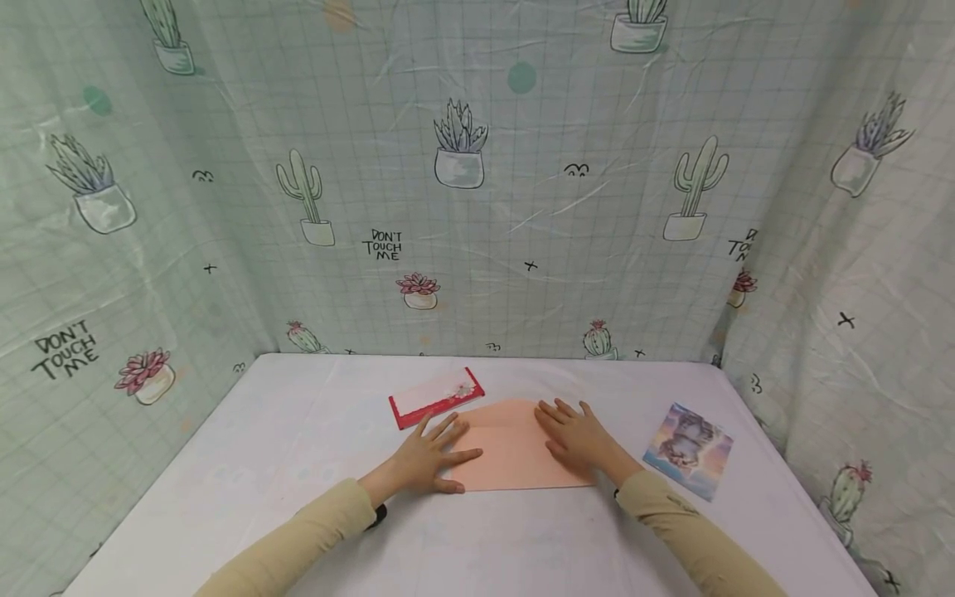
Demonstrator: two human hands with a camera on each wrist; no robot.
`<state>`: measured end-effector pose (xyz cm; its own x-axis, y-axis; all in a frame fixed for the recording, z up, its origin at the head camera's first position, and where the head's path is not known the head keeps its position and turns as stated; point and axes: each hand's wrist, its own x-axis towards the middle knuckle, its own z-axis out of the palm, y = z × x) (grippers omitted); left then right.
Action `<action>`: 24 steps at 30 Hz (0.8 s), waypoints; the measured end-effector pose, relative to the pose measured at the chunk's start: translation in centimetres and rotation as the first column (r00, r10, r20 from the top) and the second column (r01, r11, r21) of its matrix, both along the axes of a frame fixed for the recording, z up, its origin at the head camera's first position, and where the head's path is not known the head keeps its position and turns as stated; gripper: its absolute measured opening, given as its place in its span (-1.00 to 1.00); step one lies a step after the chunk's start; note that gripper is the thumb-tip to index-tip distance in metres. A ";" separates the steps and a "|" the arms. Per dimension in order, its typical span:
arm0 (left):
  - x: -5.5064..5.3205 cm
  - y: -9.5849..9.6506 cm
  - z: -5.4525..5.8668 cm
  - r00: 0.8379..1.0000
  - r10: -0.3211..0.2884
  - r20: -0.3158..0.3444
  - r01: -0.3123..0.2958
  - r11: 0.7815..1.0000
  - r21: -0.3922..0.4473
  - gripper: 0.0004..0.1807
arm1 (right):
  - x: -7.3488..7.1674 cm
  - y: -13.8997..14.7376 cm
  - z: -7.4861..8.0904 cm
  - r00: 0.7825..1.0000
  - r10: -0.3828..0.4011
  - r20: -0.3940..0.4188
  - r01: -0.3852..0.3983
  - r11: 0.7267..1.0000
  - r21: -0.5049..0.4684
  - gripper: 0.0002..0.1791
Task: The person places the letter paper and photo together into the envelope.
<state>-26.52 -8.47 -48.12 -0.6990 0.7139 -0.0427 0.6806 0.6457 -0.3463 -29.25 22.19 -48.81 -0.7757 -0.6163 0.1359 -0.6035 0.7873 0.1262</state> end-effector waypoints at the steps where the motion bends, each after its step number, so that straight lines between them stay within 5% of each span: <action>1: 0.0 0.0 0.1 1.000 0.001 0.002 -0.001 1.000 0.002 -0.31 | 0.0 0.0 0.0 1.000 0.000 0.006 0.000 1.000 -0.001 -0.42; 24: 0.2 0.0 0.3 0.998 0.047 0.046 -0.048 0.999 0.020 -0.30 | -0.3 -0.5 -0.1 0.981 -0.076 0.179 0.072 0.997 0.026 -0.44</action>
